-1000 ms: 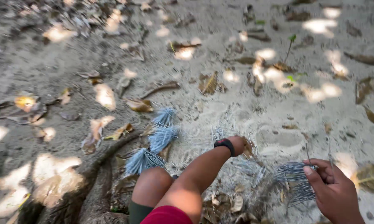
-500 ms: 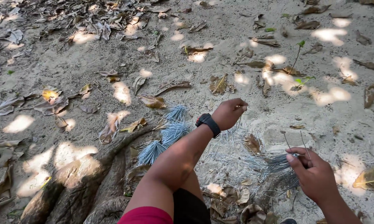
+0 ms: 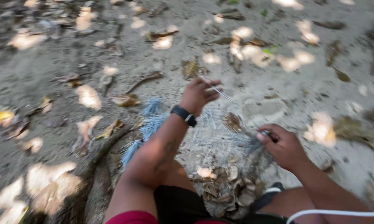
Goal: Untangling and sorting bundles of thin wire on the ground
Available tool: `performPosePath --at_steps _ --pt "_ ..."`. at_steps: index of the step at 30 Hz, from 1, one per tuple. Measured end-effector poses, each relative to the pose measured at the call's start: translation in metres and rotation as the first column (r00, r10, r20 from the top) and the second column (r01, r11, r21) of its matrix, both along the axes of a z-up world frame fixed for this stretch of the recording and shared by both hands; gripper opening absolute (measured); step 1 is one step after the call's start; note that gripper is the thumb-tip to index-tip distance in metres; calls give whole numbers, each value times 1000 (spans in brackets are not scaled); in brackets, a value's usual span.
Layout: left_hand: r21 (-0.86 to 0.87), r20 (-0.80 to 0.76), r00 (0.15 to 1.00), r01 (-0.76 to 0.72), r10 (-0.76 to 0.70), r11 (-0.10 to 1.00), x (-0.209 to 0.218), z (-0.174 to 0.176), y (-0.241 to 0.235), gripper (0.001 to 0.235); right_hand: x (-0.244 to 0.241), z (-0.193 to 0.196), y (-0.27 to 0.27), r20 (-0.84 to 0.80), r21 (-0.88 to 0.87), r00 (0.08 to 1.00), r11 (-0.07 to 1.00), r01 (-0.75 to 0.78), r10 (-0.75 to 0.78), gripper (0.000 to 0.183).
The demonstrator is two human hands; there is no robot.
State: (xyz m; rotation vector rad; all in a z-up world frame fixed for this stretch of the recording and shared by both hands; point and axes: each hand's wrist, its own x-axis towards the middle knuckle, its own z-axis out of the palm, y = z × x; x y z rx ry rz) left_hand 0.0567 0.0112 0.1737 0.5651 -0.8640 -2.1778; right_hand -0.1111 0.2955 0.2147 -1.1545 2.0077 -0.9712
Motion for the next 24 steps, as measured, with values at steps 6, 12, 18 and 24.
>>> performPosePath --at_steps 6,12,18,24 --pt "95 -1 999 -36 36 995 2 10 3 14 9 13 -3 -66 14 996 998 -63 64 30" --pt "121 53 999 -4 -3 993 -8 7 28 20 26 30 -12 45 -59 999 998 -9 12 47" --pt "130 66 998 -31 23 991 -18 -5 39 18 28 27 -15 124 -66 992 998 -1 9 48" --pt "132 45 999 -32 27 991 -18 -6 44 20 31 29 -18 225 -83 974 996 10 9 51"
